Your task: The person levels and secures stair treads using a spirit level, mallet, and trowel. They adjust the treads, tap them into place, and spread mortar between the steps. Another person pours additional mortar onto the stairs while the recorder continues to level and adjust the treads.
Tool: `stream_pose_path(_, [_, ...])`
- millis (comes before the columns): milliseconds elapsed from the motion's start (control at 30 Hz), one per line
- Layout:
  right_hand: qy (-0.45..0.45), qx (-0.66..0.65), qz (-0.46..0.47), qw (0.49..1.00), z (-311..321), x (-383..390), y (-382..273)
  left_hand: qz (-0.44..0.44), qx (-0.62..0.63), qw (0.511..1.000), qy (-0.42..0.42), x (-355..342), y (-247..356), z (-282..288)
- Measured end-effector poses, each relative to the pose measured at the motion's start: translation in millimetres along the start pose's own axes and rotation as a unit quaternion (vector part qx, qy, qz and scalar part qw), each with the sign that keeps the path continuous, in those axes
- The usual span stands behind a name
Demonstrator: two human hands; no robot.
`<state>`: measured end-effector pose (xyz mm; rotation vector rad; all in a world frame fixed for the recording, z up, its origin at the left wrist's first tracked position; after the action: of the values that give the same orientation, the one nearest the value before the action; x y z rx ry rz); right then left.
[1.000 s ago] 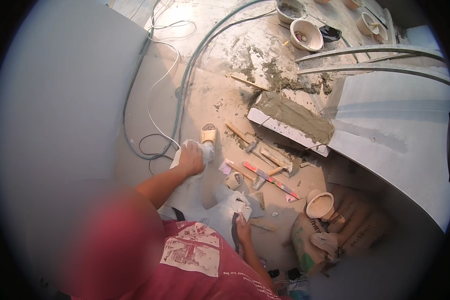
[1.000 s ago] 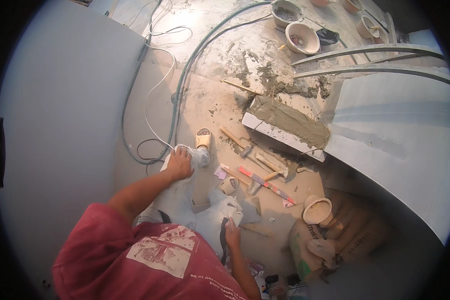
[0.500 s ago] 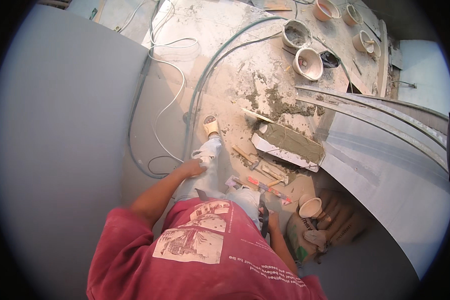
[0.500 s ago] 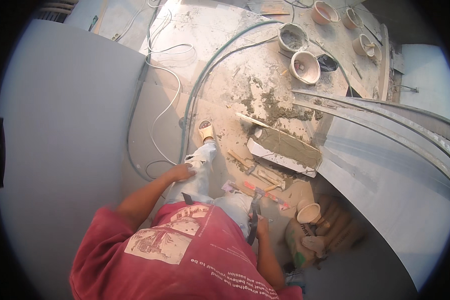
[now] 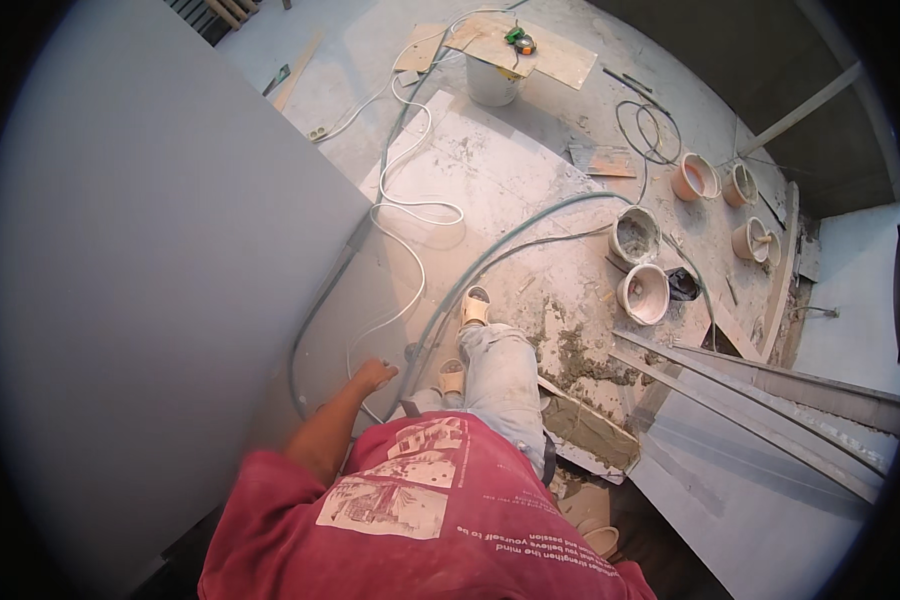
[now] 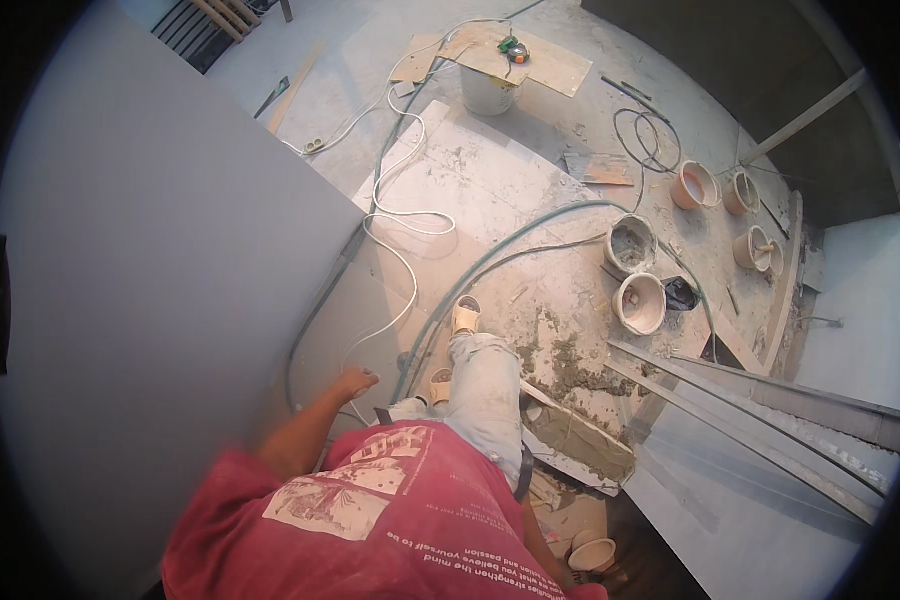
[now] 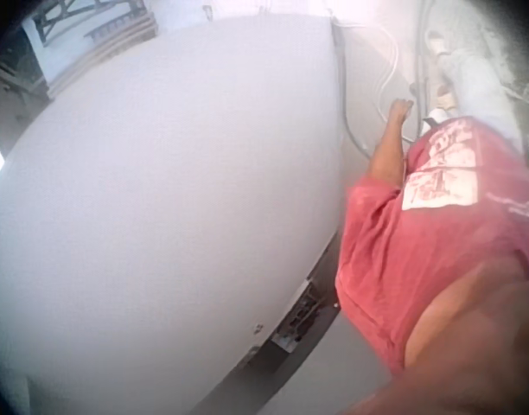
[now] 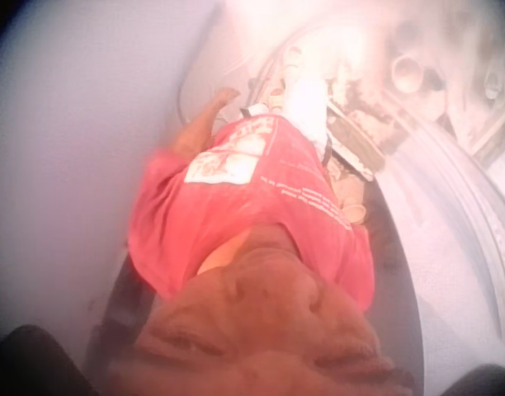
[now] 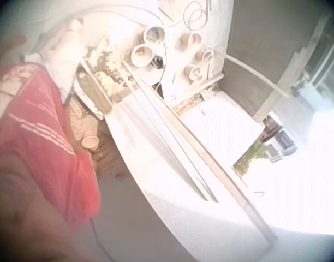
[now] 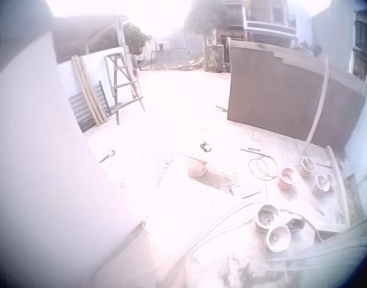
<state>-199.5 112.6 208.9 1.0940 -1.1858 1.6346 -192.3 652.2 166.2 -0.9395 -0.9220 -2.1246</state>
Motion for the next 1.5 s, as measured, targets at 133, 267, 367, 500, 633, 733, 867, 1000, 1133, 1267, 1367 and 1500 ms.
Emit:
stream_pose_path(133, [-0.001, 0.01, -0.032, 0.999, -6.5, -40.7, -75.8, 0.009, 0.071, 0.997, -0.018, -41.3, 35.5, -0.8])
stream_pose_path(267, [-0.01, 0.046, -0.065, 0.997, -19.6, -96.5, -186.7, -0.121, -0.109, 0.986, -0.028, -110.4, 14.5, -2.9])
stream_pose_path(367, [0.036, 0.041, -0.07, 0.996, 5.0, -125.2, -304.2, 0.068, 0.049, 0.996, -0.044, -134.7, 50.1, 31.4])
stream_pose_path(500, [-0.005, -0.015, 0.1, 0.995, -13.9, -166.5, -519.2, 0.147, 0.25, 0.955, 0.063, -164.6, 104.5, 143.5])
stream_pose_path(633, [-0.023, 0.021, 0.249, 0.968, -47.5, -154.3, -722.5, 0.079, 0.408, 0.902, 0.118, -202.0, 188.9, 226.3])
stream_pose_path(733, [-0.028, 0.037, 0.272, 0.961, -81.8, -158.7, -801.8, 0.073, 0.424, 0.899, 0.083, -234.9, 213.4, 250.7])
stream_pose_path(867, [-0.002, 0.075, 0.239, 0.968, -111.0, -172.3, -823.9, 0.213, 0.383, 0.899, -0.014, -283.7, 204.9, 212.9])
stream_pose_path(1000, [0.025, 0.081, 0.119, 0.989, -168.7, -191.2, -780.7, -0.154, -0.02, 0.988, 0.012, -346.0, 124.1, 211.4])
stream_pose_path(1133, [-0.072, 0.609, 0.342, 0.712, -109.9, -241.1, -676.0, 0.199, 0.404, 0.887, -0.108, -367.4, 187.5, 283.0])
stream_pose_path(1267, [-0.012, 0.655, 0.467, 0.594, -200.0, -213.5, -750.0, 0.167, 0.34, 0.923, -0.071, -423.1, 166.5, 438.9])
stream_pose_path(1367, [-0.01, 0.119, 0.162, 0.98, -237.0, -166.6, -839.3, 0.134, 0.292, 0.947, -0.022, -469.5, 182.1, 550.2])
stream_pose_path(1500, [0.056, -0.032, 0.156, 0.986, -237.0, -160.3, -877.8, 0.062, 0.248, 0.967, -0.004, -518.6, 268.7, 625.5])
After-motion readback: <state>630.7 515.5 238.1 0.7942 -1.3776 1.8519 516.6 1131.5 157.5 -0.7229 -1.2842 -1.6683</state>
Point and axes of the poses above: each hand's wrist, its own x-axis away from the middle knuckle, its own z-axis out of the back of the hand, y = z × x, the point moved 6 cm from there along -x, towards the middle knuckle, and after that the axes turned 7 degrees about -x, right-handed, at the moved point
